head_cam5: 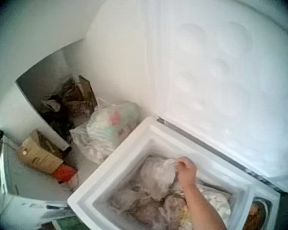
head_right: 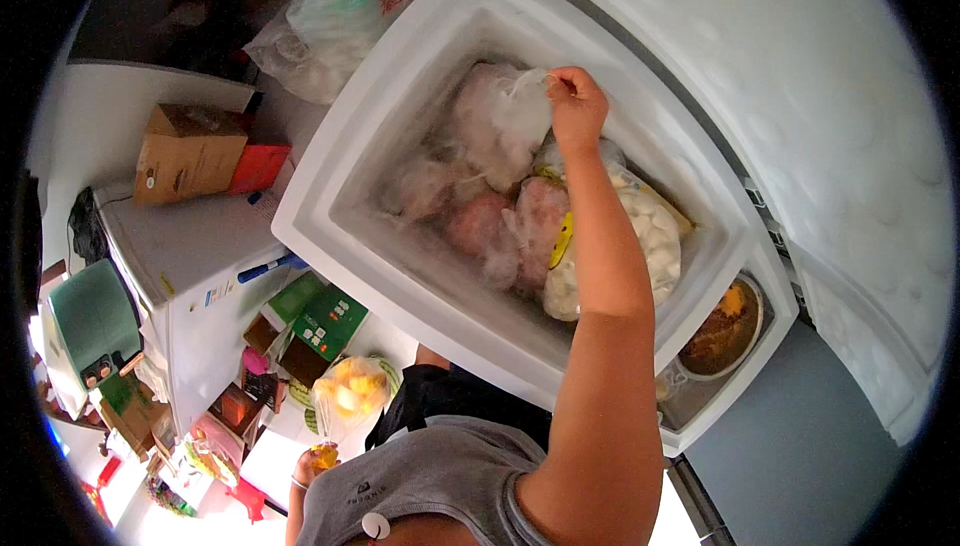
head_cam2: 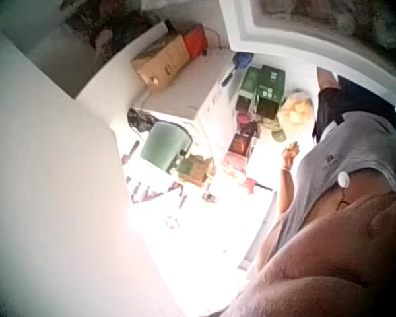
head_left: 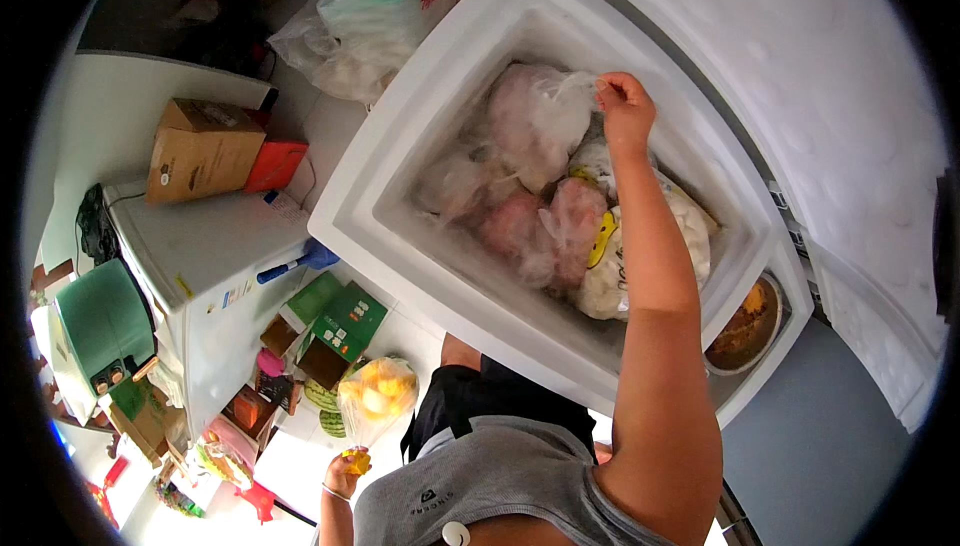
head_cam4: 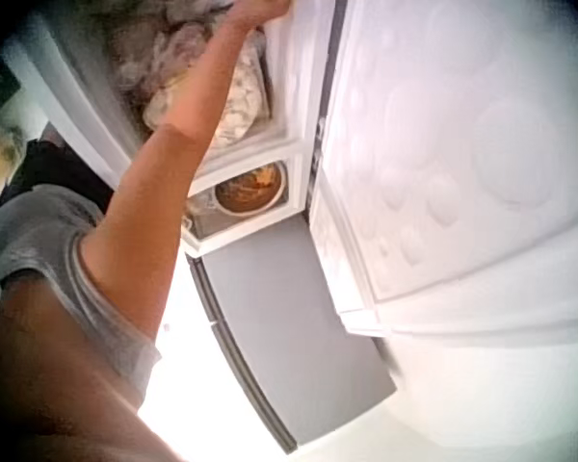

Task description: The person opens a chest freezer and rummages through various frozen items in plastic bags. They retrieve a bag of yellow fruit and a bag of meat, then place the items on a nearby table.

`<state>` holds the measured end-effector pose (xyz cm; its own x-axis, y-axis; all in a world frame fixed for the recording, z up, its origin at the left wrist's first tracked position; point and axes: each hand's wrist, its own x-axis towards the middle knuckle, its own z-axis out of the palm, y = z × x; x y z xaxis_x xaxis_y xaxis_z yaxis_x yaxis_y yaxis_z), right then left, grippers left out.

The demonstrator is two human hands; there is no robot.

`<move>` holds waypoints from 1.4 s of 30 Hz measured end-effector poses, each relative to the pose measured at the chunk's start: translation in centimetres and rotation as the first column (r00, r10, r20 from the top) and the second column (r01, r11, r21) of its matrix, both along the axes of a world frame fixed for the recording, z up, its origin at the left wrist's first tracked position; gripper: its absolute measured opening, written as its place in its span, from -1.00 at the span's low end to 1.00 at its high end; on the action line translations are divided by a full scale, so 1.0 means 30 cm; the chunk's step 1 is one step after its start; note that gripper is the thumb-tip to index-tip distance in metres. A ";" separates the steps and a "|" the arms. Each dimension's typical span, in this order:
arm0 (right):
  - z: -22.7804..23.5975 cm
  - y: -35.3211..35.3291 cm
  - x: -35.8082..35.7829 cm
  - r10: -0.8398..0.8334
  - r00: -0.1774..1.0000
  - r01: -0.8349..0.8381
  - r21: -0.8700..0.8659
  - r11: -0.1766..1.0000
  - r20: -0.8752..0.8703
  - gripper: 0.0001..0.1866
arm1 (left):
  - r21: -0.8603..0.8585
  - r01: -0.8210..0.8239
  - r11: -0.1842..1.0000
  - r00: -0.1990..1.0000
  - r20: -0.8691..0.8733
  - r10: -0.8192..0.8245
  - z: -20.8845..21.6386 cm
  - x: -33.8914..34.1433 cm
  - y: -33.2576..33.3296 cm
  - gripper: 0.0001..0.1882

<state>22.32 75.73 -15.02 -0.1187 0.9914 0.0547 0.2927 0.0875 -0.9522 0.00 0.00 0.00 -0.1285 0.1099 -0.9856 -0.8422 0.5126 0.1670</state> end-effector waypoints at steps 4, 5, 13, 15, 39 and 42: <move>0.047 -0.032 -0.027 -0.160 0.982 0.133 -0.232 0.964 -0.100 -0.86 | 0.008 -0.029 1.000 0.999 0.032 0.029 -0.023 0.049 0.016 -0.59; 0.040 -0.029 -0.009 -0.185 0.981 0.166 -0.257 0.952 -0.051 -0.82 | 0.004 -0.035 0.999 0.999 0.032 0.035 -0.028 0.077 0.034 -0.60; -0.255 -0.044 -0.109 0.204 0.938 -0.141 -0.229 0.963 0.280 -0.72 | -0.030 0.029 0.999 1.000 0.012 -0.028 0.022 0.017 0.073 -0.59; -0.216 -0.067 -0.101 0.293 0.900 -0.182 -0.332 0.926 0.323 -0.74 | -0.025 0.025 0.999 1.000 0.007 -0.024 0.029 0.017 0.076 -0.59; -0.151 -0.460 -0.091 0.873 -0.018 -0.612 -0.696 0.376 0.487 -0.69 | -0.015 0.093 0.996 0.996 0.009 -0.093 -0.001 -0.008 0.082 -0.57; -0.045 -0.510 -0.126 0.781 -0.158 -0.570 -0.702 0.428 0.605 -0.70 | -0.020 0.088 0.996 0.996 0.014 -0.088 -0.003 0.007 0.061 -0.57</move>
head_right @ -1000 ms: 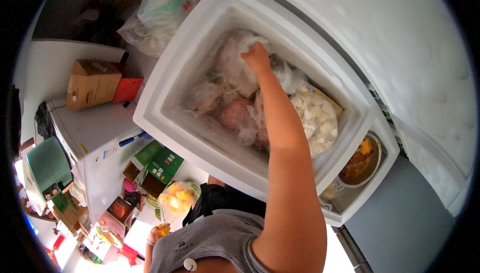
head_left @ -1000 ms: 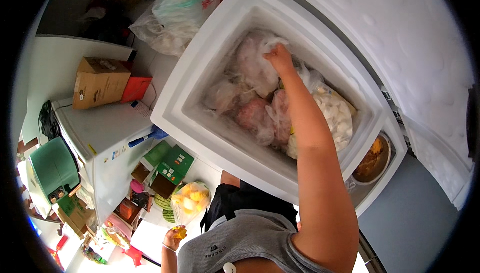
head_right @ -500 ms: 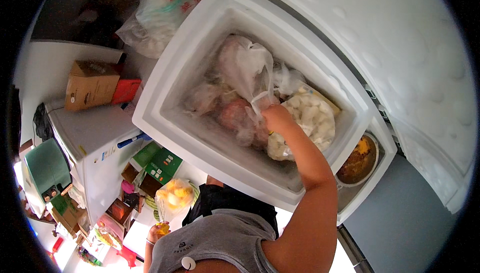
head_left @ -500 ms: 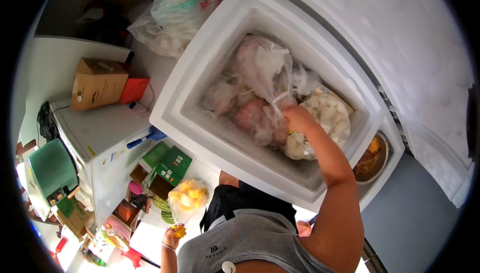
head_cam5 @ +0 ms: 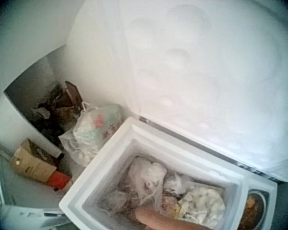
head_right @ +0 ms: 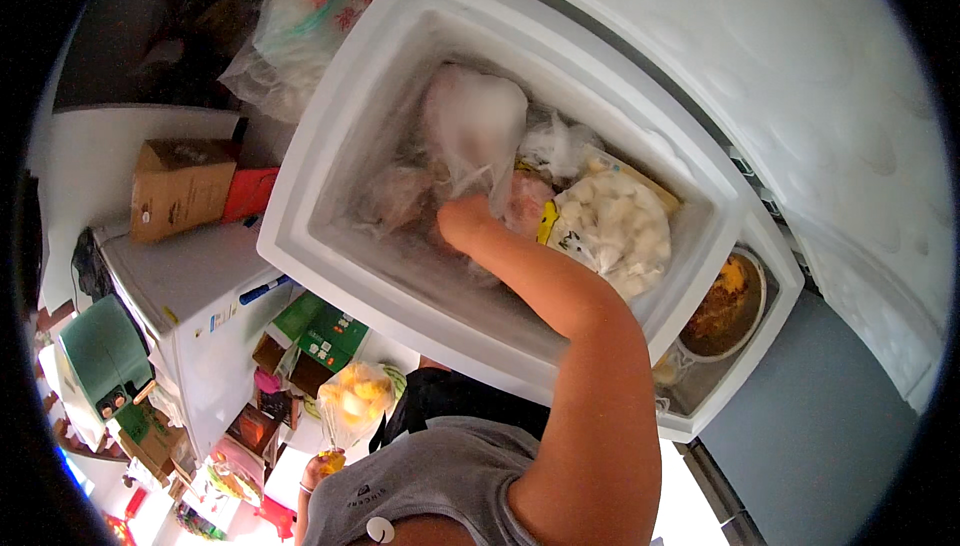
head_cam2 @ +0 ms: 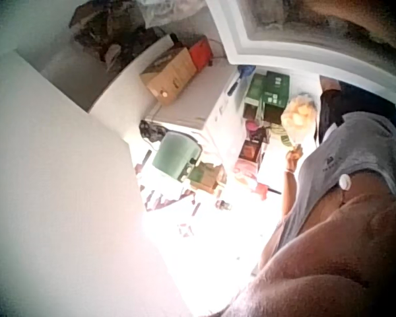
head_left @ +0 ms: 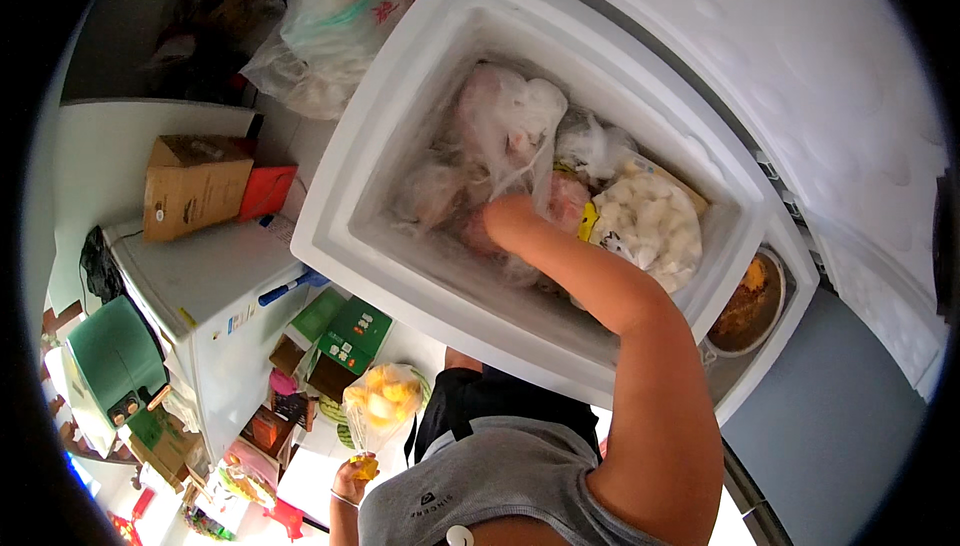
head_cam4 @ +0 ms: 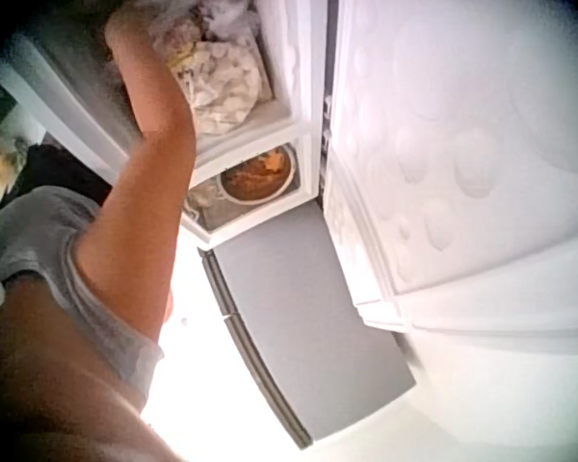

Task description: The person opens a chest freezer and rummages through various frozen items in plastic bags. They retrieve a bag of yellow fruit and a bag of meat, then place the items on a nearby table.

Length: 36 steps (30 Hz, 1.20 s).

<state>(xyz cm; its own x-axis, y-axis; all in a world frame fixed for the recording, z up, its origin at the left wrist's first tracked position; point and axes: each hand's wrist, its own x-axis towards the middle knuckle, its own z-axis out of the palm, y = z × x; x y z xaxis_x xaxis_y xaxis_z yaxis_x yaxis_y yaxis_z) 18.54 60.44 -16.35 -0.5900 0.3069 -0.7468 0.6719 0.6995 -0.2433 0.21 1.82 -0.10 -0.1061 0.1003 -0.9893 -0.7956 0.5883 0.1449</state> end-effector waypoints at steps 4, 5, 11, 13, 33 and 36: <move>0.073 0.134 0.070 -0.372 0.585 0.652 0.145 0.744 -0.721 -0.79 | 0.014 -0.027 1.000 1.000 -0.005 0.027 0.023 0.027 0.031 -0.57; 0.056 0.186 0.084 -0.395 0.560 0.679 0.131 0.722 -0.728 -0.80 | 0.009 -0.022 1.000 1.000 -0.011 0.022 0.024 0.029 0.037 -0.57; -0.124 0.323 0.063 -0.116 0.919 0.199 0.191 0.961 -0.376 -0.77 | 0.001 0.010 1.000 1.000 -0.011 -0.010 0.005 0.014 0.060 -0.56; -0.131 0.320 0.009 0.237 0.927 -0.085 0.453 0.888 -0.290 -0.75 | -0.007 0.018 1.000 1.000 -0.022 -0.018 0.014 0.022 0.075 -0.57; -0.241 0.500 0.338 -0.663 0.356 0.860 -0.048 0.509 -0.658 -0.67 | 0.015 0.043 0.999 0.999 -0.015 -0.043 -0.010 0.018 0.108 -0.59; -0.196 0.526 0.356 -0.878 -0.135 0.759 -0.617 0.205 -0.459 -0.71 | 0.023 0.034 0.999 0.999 -0.013 -0.034 -0.008 0.016 0.098 -0.59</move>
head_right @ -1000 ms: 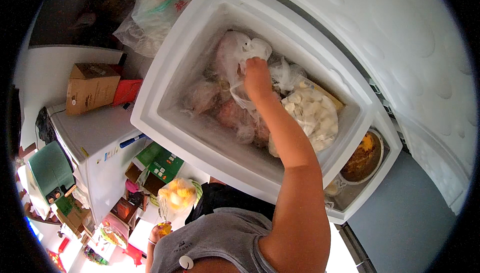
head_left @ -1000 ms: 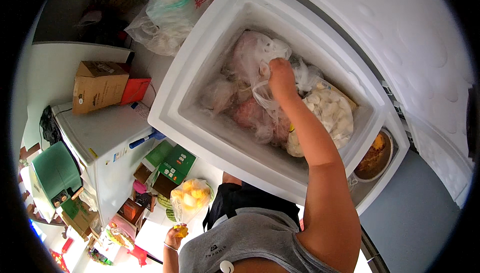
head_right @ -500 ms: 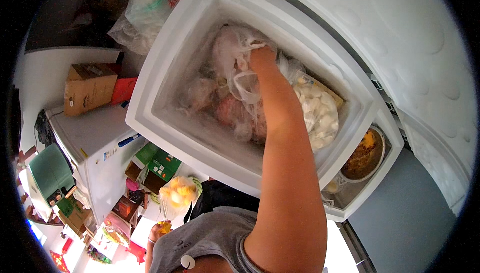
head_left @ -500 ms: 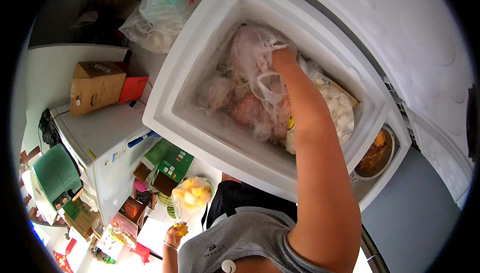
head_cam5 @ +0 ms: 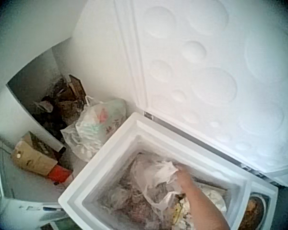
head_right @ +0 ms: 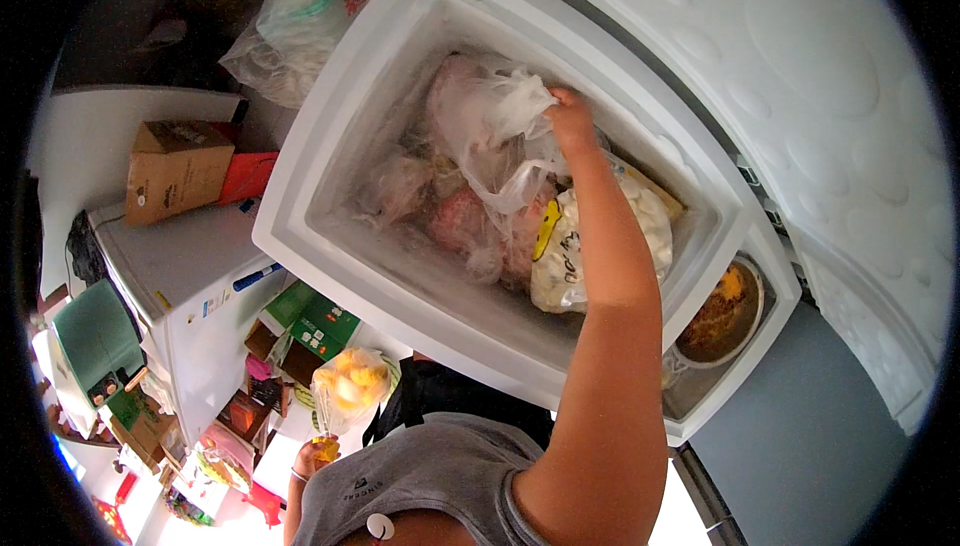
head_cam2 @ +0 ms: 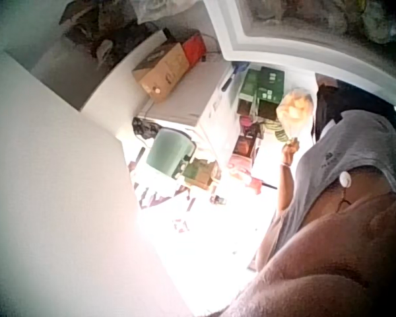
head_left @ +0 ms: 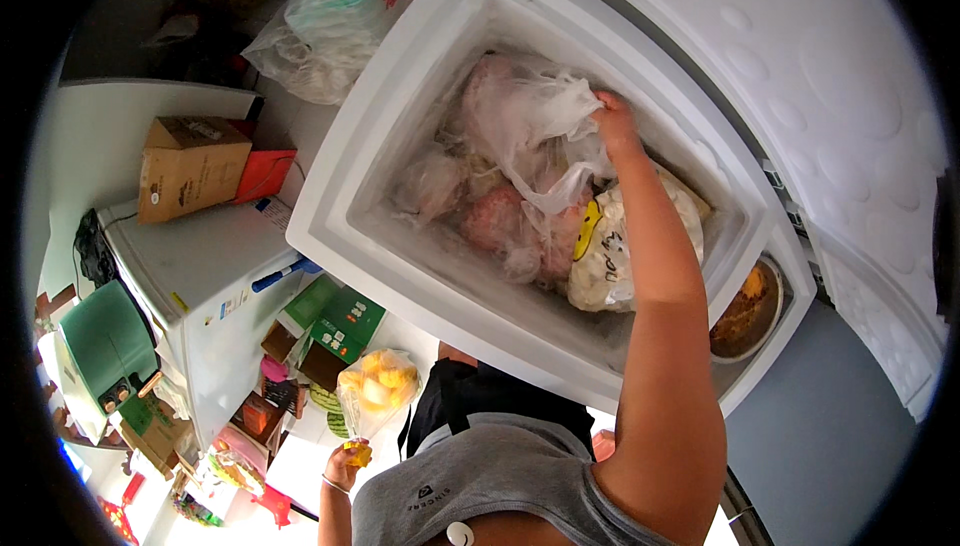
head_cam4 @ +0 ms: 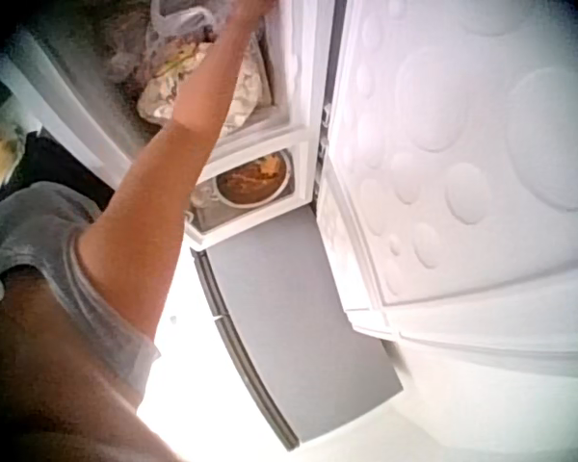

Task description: The person opens a chest freezer and rummages through various frozen items in plastic bags. They retrieve a bag of yellow fruit and a bag of meat, then place the items on a nearby table.

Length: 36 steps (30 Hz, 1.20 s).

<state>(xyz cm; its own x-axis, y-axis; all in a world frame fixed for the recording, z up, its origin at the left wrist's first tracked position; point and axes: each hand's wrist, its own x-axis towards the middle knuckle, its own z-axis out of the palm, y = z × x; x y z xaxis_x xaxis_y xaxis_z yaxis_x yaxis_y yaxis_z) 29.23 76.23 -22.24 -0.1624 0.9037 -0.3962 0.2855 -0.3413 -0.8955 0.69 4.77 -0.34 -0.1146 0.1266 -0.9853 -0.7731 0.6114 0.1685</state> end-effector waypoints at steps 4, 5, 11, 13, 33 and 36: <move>0.155 -0.056 -0.002 -0.230 0.841 0.056 -0.343 0.938 -0.491 -0.75 | 0.017 -0.004 1.000 1.000 0.003 0.004 0.003 -0.001 0.001 -0.59; 0.147 -0.066 0.011 -0.256 0.815 0.049 -0.379 0.924 -0.519 -0.75 | 0.014 0.001 1.000 1.000 -0.004 -0.001 0.002 0.000 0.005 -0.58; 0.097 -0.163 0.149 0.416 0.889 -0.418 -0.032 0.908 0.191 -0.66 | 0.018 0.005 1.000 1.000 -0.014 -0.004 -0.005 -0.011 0.008 -0.58; 0.147 -0.239 0.116 0.490 0.694 -0.614 0.080 0.785 0.528 -0.66 | 0.004 -0.001 1.000 1.000 -0.021 0.001 -0.002 -0.007 0.010 -0.59; 0.052 -0.546 -0.186 0.429 0.221 -0.892 0.004 0.453 0.876 -0.40 | -0.009 0.031 0.999 0.999 -0.006 -0.031 -0.021 -0.026 0.024 -0.57; 0.034 -0.552 -0.198 0.389 0.222 -0.877 0.009 0.480 0.894 -0.40 | -0.005 0.041 0.999 0.999 -0.007 -0.041 -0.032 -0.030 0.031 -0.57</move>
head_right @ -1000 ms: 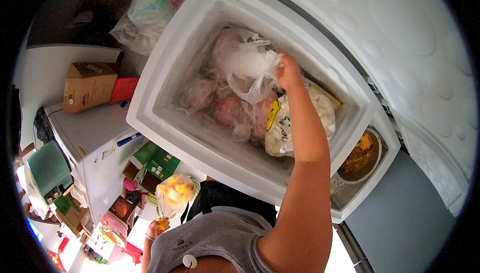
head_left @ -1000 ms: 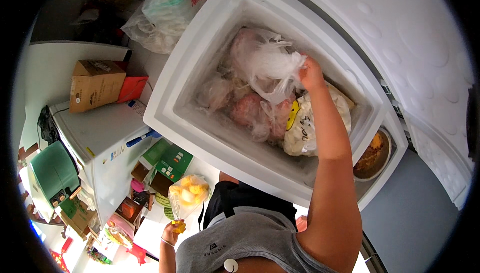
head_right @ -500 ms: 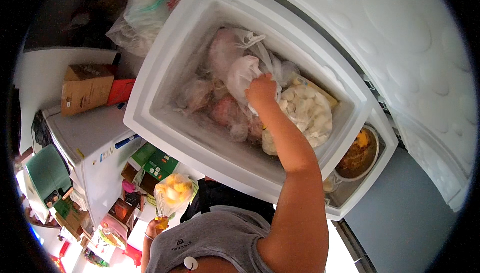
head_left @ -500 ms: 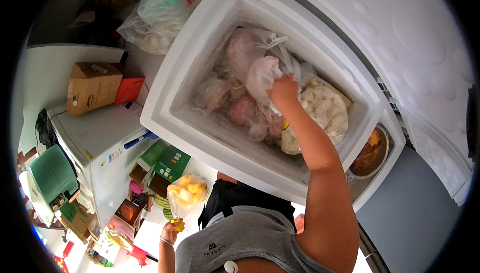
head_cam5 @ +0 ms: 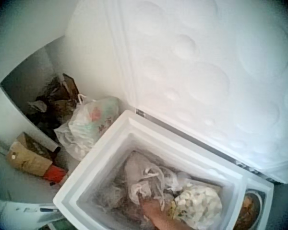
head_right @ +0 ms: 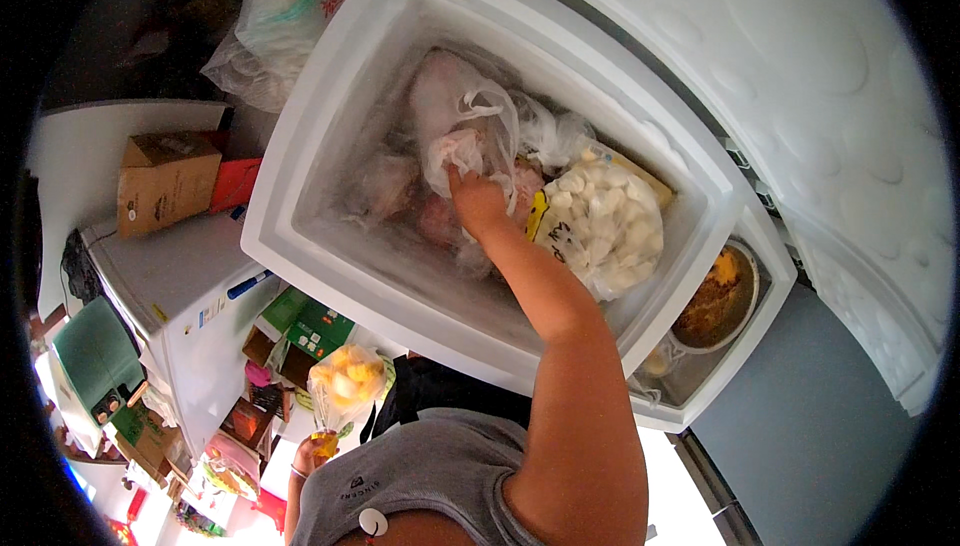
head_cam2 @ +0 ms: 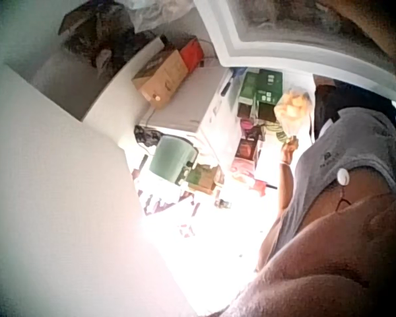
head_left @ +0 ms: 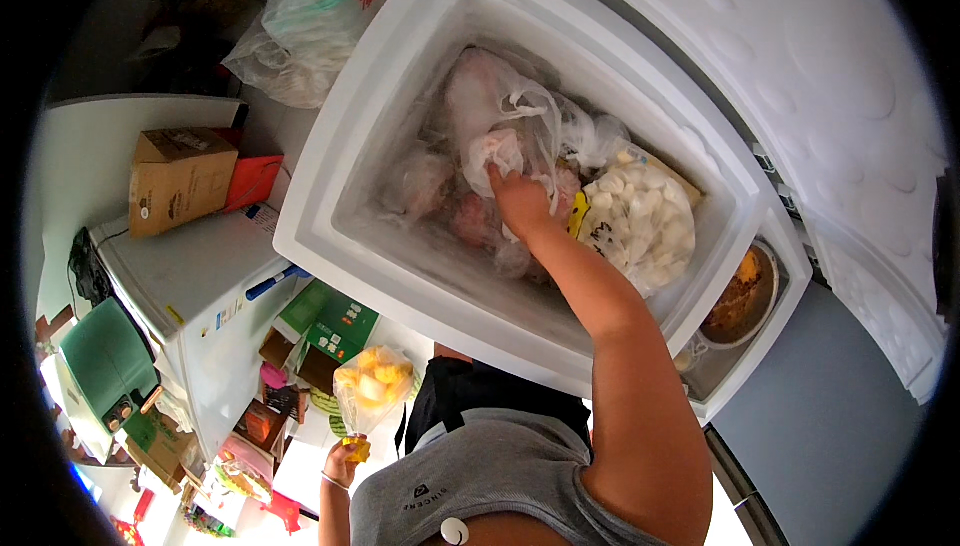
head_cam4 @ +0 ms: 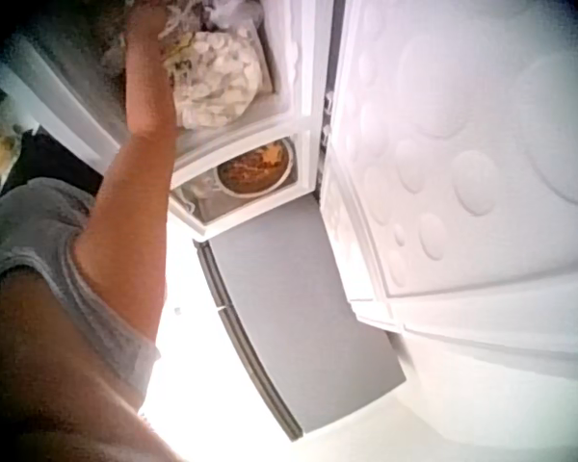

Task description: The person opens a chest freezer and rummages through various frozen items in plastic bags. They retrieve a bag of yellow fruit and a bag of meat, then place the items on a nearby table.

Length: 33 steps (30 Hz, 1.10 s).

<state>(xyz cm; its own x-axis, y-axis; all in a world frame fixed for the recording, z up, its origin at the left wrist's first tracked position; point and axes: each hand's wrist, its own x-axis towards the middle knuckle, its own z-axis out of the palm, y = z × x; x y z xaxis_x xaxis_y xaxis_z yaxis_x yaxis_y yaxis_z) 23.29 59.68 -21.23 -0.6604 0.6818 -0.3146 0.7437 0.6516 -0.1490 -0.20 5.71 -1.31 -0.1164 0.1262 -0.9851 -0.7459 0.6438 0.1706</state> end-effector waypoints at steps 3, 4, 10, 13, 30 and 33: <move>-0.010 -0.005 0.014 0.053 0.998 -0.048 0.108 0.993 -0.046 -0.41 | -0.010 0.007 1.000 1.000 0.006 -0.007 -0.006 -0.008 -0.007 -0.58; -0.010 -0.006 0.020 0.061 0.996 -0.053 0.117 0.992 -0.065 -0.41 | -0.016 0.008 1.000 1.000 0.011 -0.008 -0.008 -0.010 -0.010 -0.58; -0.023 -0.015 0.032 0.062 0.992 -0.048 0.125 0.991 -0.110 -0.49 | -0.002 0.024 1.000 1.000 0.005 -0.024 -0.014 -0.014 -0.007 -0.57; -0.039 -0.026 0.044 0.006 0.993 0.000 0.049 0.999 -0.115 -0.59 | 0.001 0.019 1.000 1.000 -0.008 -0.019 0.001 -0.012 0.014 -0.57; 0.042 -0.121 0.130 -0.260 0.963 0.253 -0.098 0.963 -0.071 -0.75 | 0.000 -0.041 0.999 0.999 -0.006 0.041 -0.015 0.020 -0.021 -0.58; 0.020 -0.127 0.139 -0.228 0.969 0.222 -0.068 0.973 -0.099 -0.80 | -0.008 -0.027 1.000 1.000 0.007 0.027 -0.012 0.017 -0.023 -0.57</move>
<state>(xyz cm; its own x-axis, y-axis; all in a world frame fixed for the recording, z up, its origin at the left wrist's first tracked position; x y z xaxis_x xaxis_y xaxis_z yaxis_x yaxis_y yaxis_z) 27.46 55.87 -20.63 -0.5234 0.8001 -0.2931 0.8485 0.4576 -0.2658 0.31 5.01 -1.67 -0.1129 0.1152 -0.9869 -0.7643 0.6245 0.1604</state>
